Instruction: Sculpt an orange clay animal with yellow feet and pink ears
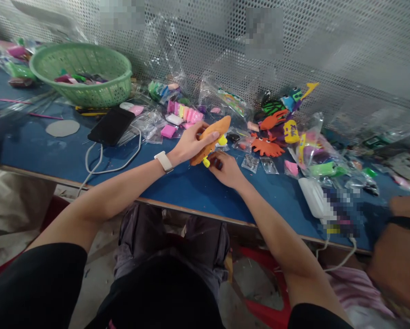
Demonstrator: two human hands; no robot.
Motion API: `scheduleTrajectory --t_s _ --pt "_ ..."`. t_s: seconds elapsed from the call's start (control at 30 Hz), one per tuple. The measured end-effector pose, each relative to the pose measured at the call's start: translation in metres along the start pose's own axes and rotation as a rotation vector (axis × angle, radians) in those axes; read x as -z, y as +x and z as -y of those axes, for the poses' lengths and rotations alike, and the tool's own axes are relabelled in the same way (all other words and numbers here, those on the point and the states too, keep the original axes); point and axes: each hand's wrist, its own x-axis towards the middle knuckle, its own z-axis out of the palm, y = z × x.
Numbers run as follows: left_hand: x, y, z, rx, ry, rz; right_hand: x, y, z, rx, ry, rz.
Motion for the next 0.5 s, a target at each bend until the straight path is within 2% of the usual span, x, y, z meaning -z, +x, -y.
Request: scheduleTrajectory --t_s 0.17,0.33,0.5 --pt "-0.001 -0.006 -0.015 -0.032 0.222 0.069 0.005 -0.004 0.005 -0.075 -0.032 -0.005" --pt "-0.003 -0.006 -0.011 0.011 0.271 0.058 0.008 -0.007 0.018 -0.123 0.254 0.170" --pt "0.000 -0.003 -0.006 0.048 0.238 0.034 0.003 -0.006 0.030 -0.202 0.414 0.165"
